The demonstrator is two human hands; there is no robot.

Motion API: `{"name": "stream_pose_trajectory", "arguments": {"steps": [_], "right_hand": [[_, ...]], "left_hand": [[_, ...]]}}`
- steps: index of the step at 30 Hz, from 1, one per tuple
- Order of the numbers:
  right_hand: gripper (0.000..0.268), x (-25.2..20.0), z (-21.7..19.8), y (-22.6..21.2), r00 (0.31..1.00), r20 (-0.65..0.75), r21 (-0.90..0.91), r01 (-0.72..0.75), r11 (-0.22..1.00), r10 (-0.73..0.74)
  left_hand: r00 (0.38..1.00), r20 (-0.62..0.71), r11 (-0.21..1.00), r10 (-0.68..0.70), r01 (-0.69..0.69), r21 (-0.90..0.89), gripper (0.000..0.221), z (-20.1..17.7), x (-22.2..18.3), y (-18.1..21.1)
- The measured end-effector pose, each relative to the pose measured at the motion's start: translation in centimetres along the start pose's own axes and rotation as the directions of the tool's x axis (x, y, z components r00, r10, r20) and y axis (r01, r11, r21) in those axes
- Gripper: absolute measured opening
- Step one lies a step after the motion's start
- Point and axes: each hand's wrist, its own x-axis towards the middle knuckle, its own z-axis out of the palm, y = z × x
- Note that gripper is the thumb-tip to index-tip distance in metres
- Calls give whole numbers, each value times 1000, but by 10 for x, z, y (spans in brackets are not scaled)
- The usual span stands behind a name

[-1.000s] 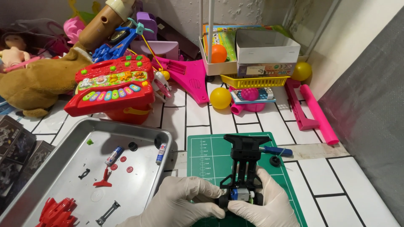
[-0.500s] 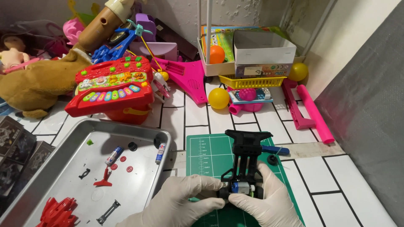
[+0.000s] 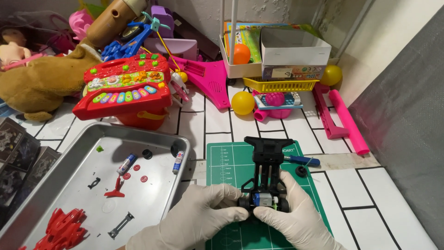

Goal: Assembling the chassis frame of a toy car by installing gears, a motor, and various plastic components.

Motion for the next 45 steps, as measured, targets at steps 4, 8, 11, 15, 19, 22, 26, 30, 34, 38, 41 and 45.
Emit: {"name": "stream_pose_trajectory", "arguments": {"steps": [4, 8, 11, 15, 19, 22, 26, 30, 34, 38, 41, 45], "right_hand": [[102, -2, 1, -3, 999, -39, -59, -14, 998, 12], [111, 7, -5, 10, 1000, -18, -33, 19, 999, -19], [114, 7, -4, 11, 998, -47, -24, -29, 999, 28], [112, 0, -1, 0, 999, -43, -50, -19, 999, 17], [84, -9, 6, -11, 1000, 14, 103, 20, 994, -22], [78, -8, 6, -8, 998, -2, 113, 59, 992, -60], [62, -9, 6, -11, 995, -8, 124, 102, 987, -102], [62, -10, 8, -11, 995, -18, 124, 99, 987, -98], [61, -10, 9, -9, 990, -24, 97, 139, 986, -137], [59, -10, 10, -7, 990, -67, 91, 133, 987, -127], [58, -8, 9, -3, 986, -43, 69, 164, 984, -161], [61, -12, 10, -7, 988, -64, 61, 143, 988, -139]], "left_hand": [[1000, 0, 999, 13, -13, -49, 25, 0, -2, 1], [997, 2, 996, 82, -82, -30, 24, 0, -3, 1], [993, 22, 993, 116, -117, 24, 26, -3, -4, 1], [997, 34, 997, 68, -69, 23, 33, -3, -4, 0], [983, 6, 982, 186, -186, -32, 30, -1, -3, -5], [986, -8, 986, 169, -169, 4, 36, 0, -3, -3], [965, -36, 966, 259, -258, 29, 44, 0, -1, -4], [929, -80, 932, 362, -360, 32, 38, 1, -1, -10], [948, -79, 952, 307, -307, 18, 35, 0, -1, -7], [942, -78, 944, 327, -330, -23, 27, -1, -3, -4], [914, -130, 923, 384, -376, 77, 32, 1, 0, -15], [888, -115, 895, 445, -440, 70, 29, 1, -1, -14]]}}
